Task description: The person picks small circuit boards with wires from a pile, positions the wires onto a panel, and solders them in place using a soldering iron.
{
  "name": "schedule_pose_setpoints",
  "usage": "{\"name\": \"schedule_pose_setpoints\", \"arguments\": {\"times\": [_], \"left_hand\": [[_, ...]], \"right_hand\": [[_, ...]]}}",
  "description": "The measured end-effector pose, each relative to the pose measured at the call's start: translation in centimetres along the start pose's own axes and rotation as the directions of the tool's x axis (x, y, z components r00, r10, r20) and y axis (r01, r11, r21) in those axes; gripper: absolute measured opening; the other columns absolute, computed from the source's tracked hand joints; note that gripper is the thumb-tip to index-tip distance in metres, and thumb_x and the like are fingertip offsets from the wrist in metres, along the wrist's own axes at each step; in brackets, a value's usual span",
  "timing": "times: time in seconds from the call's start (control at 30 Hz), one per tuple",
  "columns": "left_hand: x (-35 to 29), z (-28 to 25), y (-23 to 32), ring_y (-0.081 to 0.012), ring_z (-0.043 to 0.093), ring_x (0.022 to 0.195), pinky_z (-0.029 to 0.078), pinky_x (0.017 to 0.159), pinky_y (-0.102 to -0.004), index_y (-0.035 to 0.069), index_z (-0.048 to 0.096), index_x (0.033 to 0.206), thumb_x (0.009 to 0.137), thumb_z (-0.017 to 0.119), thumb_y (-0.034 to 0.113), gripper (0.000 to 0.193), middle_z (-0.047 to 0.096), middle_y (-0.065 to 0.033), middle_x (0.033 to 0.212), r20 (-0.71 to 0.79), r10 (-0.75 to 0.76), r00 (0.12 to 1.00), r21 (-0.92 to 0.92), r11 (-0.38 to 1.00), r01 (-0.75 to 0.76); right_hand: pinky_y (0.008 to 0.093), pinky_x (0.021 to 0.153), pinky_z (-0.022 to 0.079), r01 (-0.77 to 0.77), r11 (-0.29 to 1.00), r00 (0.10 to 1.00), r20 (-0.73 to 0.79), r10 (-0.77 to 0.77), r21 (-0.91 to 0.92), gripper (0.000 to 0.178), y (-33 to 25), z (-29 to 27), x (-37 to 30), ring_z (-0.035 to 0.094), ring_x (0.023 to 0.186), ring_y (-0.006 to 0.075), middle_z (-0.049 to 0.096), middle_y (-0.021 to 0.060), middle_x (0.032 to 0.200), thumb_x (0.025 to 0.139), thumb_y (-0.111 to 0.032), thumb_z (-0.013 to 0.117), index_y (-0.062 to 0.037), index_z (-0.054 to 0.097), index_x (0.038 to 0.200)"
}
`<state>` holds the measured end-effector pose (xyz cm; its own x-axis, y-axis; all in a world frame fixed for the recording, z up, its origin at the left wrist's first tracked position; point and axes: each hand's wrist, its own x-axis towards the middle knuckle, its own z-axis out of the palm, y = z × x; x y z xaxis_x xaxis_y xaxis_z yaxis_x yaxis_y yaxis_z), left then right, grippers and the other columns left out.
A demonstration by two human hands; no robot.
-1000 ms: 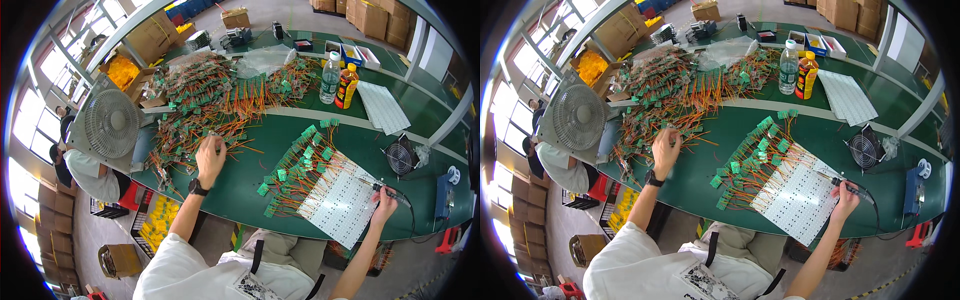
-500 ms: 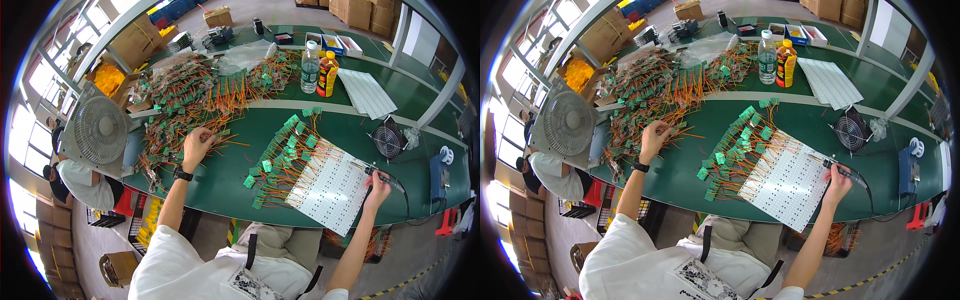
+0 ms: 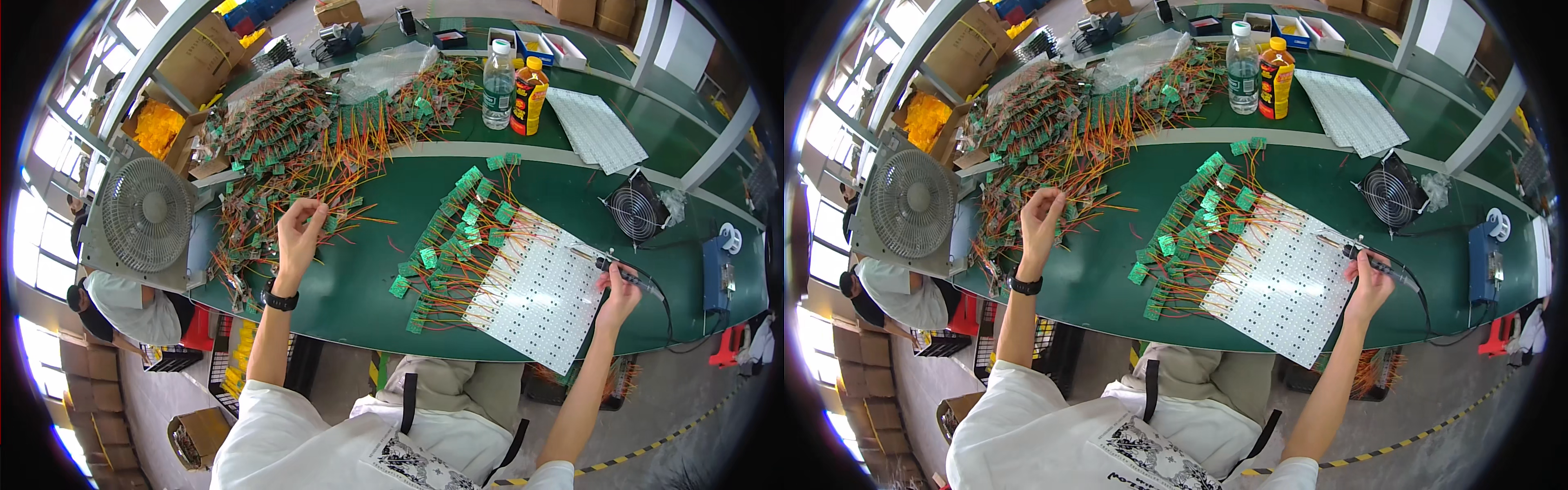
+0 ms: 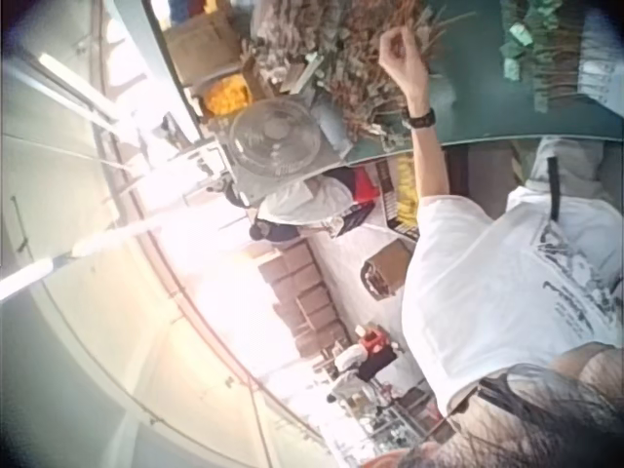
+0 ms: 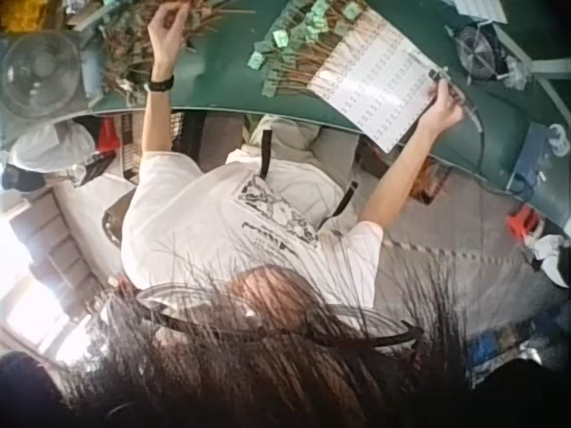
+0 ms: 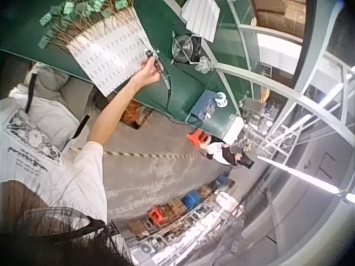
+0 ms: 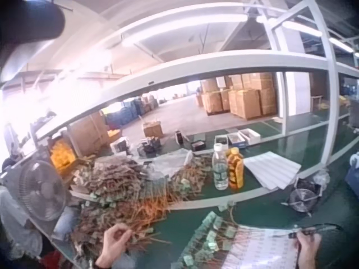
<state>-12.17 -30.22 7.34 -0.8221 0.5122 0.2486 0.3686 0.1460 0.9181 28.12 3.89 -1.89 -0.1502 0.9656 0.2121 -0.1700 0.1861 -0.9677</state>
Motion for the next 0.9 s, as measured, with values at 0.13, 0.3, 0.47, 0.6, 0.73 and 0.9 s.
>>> {"name": "schedule_pose_setpoints", "arguments": {"times": [0.13, 0.3, 0.47, 0.6, 0.73, 0.9], "left_hand": [[-0.8, 1.9, -0.3, -0.0051, 0.061, 0.080, 0.049, 0.068, -0.0201, 0.001, 0.061, 0.102, 0.099, 0.062, 0.012, 0.012, 0.067, -0.0011, 0.088, 0.088, 0.092, 0.992, -0.051, 0.995, -0.088], [-2.6, 6.9, 1.1, -0.0162, 0.069, 0.089, 0.052, 0.085, -0.0280, -0.002, 0.057, 0.107, 0.099, 0.058, 0.004, 0.010, 0.068, -0.0093, 0.095, 0.203, 0.137, 0.970, -0.256, 0.963, -0.082], [-3.3, 11.2, 3.0, -0.0174, 0.070, 0.087, 0.054, 0.079, -0.0287, -0.003, 0.052, 0.108, 0.100, 0.053, 0.001, 0.008, 0.067, -0.0092, 0.090, 0.412, 0.070, 0.909, -0.263, 0.964, 0.045], [-2.8, 14.8, 4.5, -0.0154, 0.071, 0.083, 0.056, 0.077, -0.0284, -0.003, 0.057, 0.098, 0.100, 0.058, 0.008, 0.011, 0.071, -0.0105, 0.081, 0.552, 0.102, 0.828, -0.223, 0.974, 0.029], [-2.1, 19.0, 5.6, -0.0155, 0.071, 0.089, 0.056, 0.084, -0.0301, -0.006, 0.060, 0.106, 0.100, 0.059, 0.009, 0.016, 0.073, -0.0131, 0.093, 0.582, 0.235, 0.779, -0.302, 0.951, -0.061], [-1.6, 22.6, 6.8, -0.0117, 0.068, 0.078, 0.057, 0.074, -0.0264, -0.006, 0.064, 0.112, 0.100, 0.058, 0.007, 0.018, 0.073, -0.0122, 0.096, 0.691, 0.282, 0.666, -0.416, 0.908, 0.047]], "right_hand": [[0.0250, 0.053, 0.043, 0.003, 1.000, 1.000, -0.011, -0.003, -0.009, 0.018, -0.1, 0.3, 0.0, 0.057, 0.055, 0.0136, 0.063, 0.0084, 0.068, 0.092, -0.011, 0.069, 0.0043, 0.062, 0.098], [0.0253, 0.053, 0.043, -0.003, 1.000, 1.000, -0.015, 0.003, 0.016, 0.019, -0.1, 0.1, -0.1, 0.057, 0.054, 0.0143, 0.063, 0.0087, 0.068, 0.092, -0.012, 0.069, 0.0046, 0.062, 0.099], [0.0253, 0.052, 0.043, -0.028, 0.997, 0.999, -0.026, 0.029, 0.071, 0.018, -0.1, 0.0, 0.0, 0.057, 0.054, 0.0151, 0.064, 0.0089, 0.069, 0.091, -0.010, 0.068, 0.0049, 0.063, 0.100], [0.0256, 0.053, 0.043, -0.032, 0.997, 0.999, -0.027, 0.034, 0.076, 0.016, -0.2, 0.2, 0.0, 0.058, 0.056, 0.0147, 0.065, 0.0089, 0.071, 0.092, -0.009, 0.066, 0.0043, 0.064, 0.101], [0.0256, 0.053, 0.044, -0.043, 0.996, 0.999, -0.025, 0.044, 0.073, 0.015, -0.4, 0.4, 0.0, 0.058, 0.057, 0.0141, 0.065, 0.0089, 0.072, 0.092, -0.008, 0.065, 0.0037, 0.064, 0.102], [0.0260, 0.053, 0.043, -0.040, 0.998, 0.999, -0.030, 0.041, 0.054, 0.015, -0.2, 0.1, 0.0, 0.058, 0.057, 0.0141, 0.065, 0.0093, 0.072, 0.092, -0.008, 0.065, 0.0036, 0.064, 0.102]]}}
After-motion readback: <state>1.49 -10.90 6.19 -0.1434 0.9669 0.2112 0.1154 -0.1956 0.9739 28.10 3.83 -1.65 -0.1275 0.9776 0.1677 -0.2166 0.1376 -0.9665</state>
